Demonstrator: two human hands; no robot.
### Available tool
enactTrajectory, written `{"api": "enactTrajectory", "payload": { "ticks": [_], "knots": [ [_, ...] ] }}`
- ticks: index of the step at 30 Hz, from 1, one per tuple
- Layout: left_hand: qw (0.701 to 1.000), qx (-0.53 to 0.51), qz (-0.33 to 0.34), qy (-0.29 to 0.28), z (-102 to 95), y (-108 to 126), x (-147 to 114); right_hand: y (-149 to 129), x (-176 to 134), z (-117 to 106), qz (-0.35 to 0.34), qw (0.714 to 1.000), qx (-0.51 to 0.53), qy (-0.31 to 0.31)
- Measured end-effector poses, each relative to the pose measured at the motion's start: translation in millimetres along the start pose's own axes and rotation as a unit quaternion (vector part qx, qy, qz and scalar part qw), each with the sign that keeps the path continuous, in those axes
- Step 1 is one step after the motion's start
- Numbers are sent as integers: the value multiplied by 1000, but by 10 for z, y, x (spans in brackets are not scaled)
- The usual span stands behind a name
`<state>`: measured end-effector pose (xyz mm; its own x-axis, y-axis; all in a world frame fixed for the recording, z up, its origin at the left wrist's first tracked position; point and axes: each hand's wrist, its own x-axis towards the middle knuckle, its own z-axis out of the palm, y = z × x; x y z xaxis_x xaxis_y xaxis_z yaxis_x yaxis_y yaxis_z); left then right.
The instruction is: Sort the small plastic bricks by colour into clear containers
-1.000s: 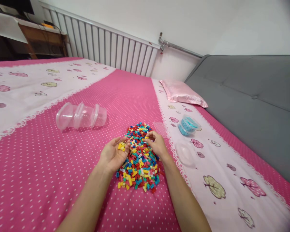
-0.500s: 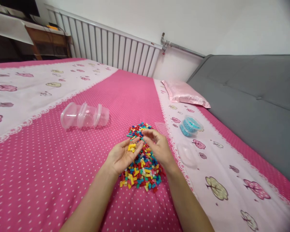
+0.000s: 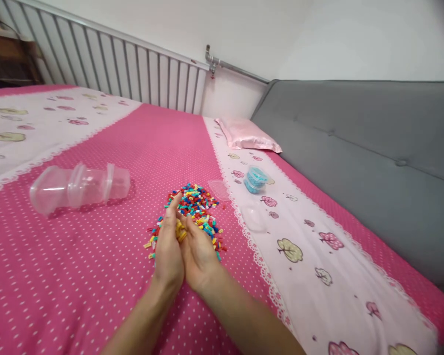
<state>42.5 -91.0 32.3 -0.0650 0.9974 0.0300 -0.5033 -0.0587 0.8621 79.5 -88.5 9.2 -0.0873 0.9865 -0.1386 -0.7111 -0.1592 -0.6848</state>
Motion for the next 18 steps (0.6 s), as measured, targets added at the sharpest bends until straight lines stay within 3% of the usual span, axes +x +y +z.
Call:
{"api": "enactTrajectory", "payload": {
  "ticks": [5,8,10,13,15,18],
  "knots": [
    [992,30,106,-53,30,104,-62,-121,-72,-172,79,991,103,22],
    [978,28,203,-34,-7,238,-19,-418,-134,-307,38,986,138,85],
    [970,37,242,17,-90,306,84,-714,-168,-474,-20,986,114,123],
    [959,83,249,109,-285,337,318,-1189,-162,-829,-117,976,31,181],
    [958,116,230,123,-430,328,470,-1441,-101,-1078,-158,962,-36,220],
    [958,208,161,114,-618,325,615,-1648,55,-1380,-157,932,-142,295]
  ]
}}
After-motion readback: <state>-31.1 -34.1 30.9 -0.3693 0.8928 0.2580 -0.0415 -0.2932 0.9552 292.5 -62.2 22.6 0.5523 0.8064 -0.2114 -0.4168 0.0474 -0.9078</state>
